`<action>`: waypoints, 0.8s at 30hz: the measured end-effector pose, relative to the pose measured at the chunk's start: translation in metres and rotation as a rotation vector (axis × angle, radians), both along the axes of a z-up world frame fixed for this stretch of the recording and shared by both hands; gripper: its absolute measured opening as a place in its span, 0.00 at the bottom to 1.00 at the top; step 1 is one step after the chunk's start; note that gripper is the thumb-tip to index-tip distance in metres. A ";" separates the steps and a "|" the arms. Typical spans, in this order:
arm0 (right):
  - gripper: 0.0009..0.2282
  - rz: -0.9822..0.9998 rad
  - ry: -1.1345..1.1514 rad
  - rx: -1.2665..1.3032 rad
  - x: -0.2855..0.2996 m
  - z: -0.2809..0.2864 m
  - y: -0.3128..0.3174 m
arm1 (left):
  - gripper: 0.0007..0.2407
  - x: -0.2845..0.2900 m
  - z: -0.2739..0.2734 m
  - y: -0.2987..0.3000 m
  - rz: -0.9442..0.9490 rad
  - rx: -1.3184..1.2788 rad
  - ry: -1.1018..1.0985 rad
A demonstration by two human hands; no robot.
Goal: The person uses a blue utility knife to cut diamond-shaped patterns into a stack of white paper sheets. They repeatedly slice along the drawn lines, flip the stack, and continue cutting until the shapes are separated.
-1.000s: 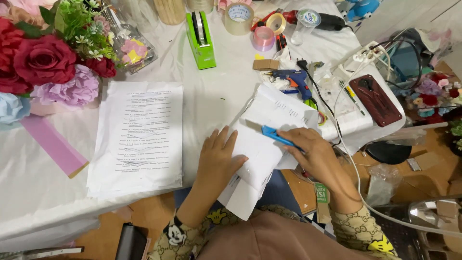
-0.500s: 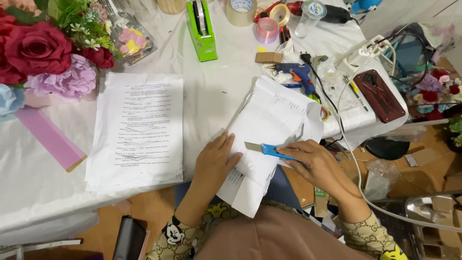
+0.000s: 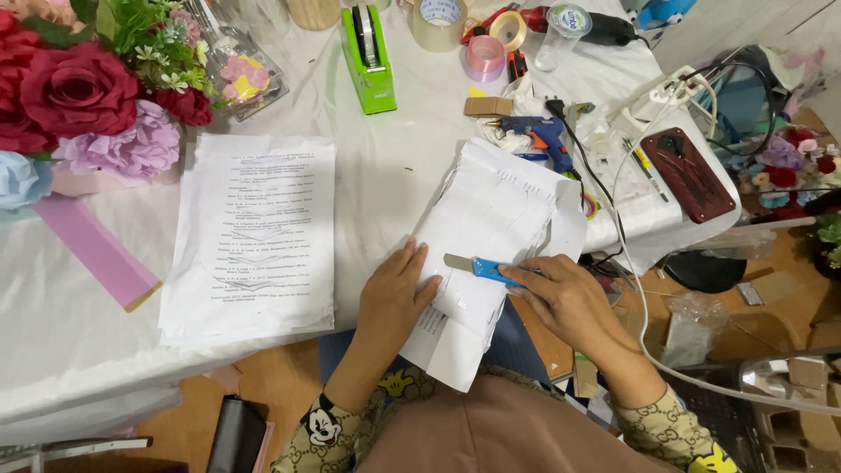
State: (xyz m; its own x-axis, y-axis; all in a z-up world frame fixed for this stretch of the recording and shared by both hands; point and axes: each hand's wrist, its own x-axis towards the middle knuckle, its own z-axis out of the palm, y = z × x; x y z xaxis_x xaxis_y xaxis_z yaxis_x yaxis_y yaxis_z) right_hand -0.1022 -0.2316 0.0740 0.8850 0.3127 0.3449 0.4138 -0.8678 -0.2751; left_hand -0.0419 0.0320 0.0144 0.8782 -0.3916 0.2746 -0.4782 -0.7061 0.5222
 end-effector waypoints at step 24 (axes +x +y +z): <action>0.12 -0.113 -0.200 -0.109 -0.001 -0.023 0.023 | 0.20 -0.006 -0.034 -0.009 0.089 0.118 -0.329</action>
